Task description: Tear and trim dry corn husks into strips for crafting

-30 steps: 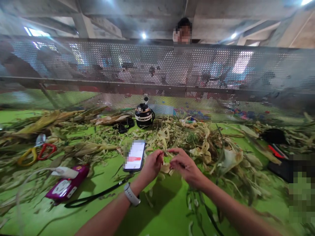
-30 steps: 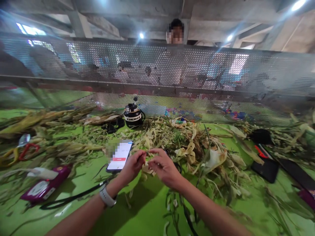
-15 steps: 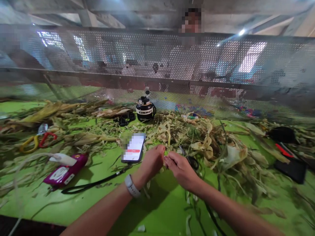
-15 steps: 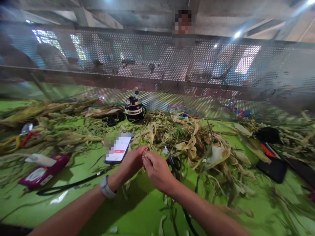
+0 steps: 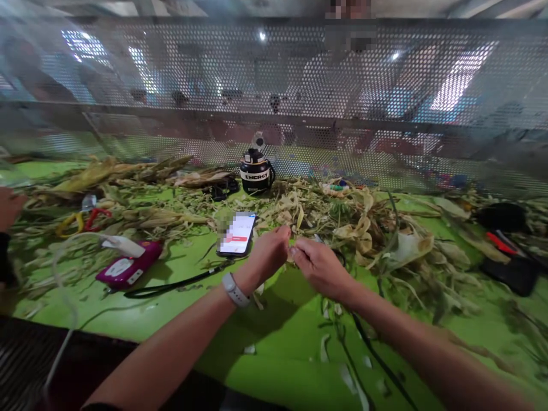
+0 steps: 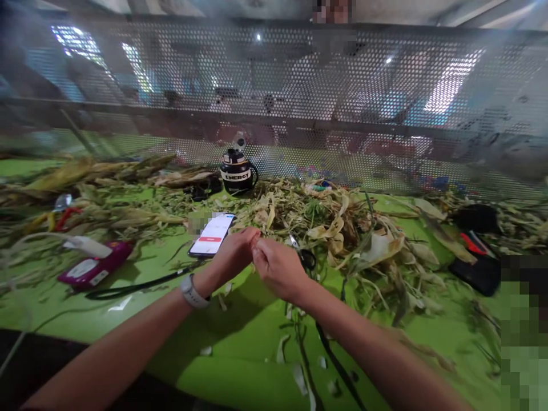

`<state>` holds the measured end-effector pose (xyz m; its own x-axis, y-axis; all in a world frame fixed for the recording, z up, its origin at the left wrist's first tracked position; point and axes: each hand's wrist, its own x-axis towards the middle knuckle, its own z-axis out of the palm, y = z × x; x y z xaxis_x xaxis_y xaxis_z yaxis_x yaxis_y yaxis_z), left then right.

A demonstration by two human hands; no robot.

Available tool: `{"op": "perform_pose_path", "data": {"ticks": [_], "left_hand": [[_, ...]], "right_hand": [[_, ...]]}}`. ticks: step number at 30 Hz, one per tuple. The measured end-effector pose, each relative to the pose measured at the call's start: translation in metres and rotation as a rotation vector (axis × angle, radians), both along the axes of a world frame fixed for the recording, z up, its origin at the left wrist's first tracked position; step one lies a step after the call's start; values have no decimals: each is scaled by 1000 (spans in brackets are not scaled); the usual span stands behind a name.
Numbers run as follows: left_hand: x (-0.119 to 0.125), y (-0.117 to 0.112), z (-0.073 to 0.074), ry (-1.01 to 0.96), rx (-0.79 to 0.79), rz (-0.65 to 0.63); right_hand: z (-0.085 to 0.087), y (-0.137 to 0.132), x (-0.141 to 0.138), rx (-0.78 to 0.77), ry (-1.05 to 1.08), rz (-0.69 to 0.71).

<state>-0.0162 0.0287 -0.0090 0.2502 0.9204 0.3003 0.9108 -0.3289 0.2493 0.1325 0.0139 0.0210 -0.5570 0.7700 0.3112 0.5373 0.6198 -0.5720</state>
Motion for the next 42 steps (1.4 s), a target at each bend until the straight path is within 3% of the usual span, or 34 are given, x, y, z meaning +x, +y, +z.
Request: {"op": "perform_pose_path", "data": {"ticks": [4,7,12,16,18,20,22,25,29,32,35,37,38,40,42], "left_hand": [[-8,6,-7,53,34,-7],[-10,2,-4,104,27,-91],[-3,-20,17,166,-65,-455],[0,-33,32,-129,-152,-719],[-3,-32,33,-362,-146,-668],[-9,-27,32,-553,-117,-510],[-14,-20,30,-576,-124,-413],[-18,-14,27,-312,-214,-511],[-14,-21,31,-39,-300,-559],[-14,-32,42,-129,-447,-671],[-15,-40,49,-454,-754,-841],[-16,-38,47,-815,-829,-764],[-16,-34,44,-1019,-767,-646],[-18,-20,34,-1388,-495,-387],[-20,-2,23,-1576,-334,-155]], "right_hand": [[16,9,11,-25,-29,85],[31,14,20,-42,-36,132],[47,28,39,-183,46,173],[37,44,45,-352,176,179],[26,53,46,-357,211,106],[15,63,48,-312,177,65],[8,72,52,-266,142,6],[9,80,63,-219,102,-26],[33,72,75,-225,-8,39],[50,59,72,-167,36,82],[45,51,59,-76,145,55],[30,52,50,-15,142,5],[21,55,46,-18,82,-5],[6,60,41,-49,-3,-60],[-2,62,39,-52,-51,-81]]}}
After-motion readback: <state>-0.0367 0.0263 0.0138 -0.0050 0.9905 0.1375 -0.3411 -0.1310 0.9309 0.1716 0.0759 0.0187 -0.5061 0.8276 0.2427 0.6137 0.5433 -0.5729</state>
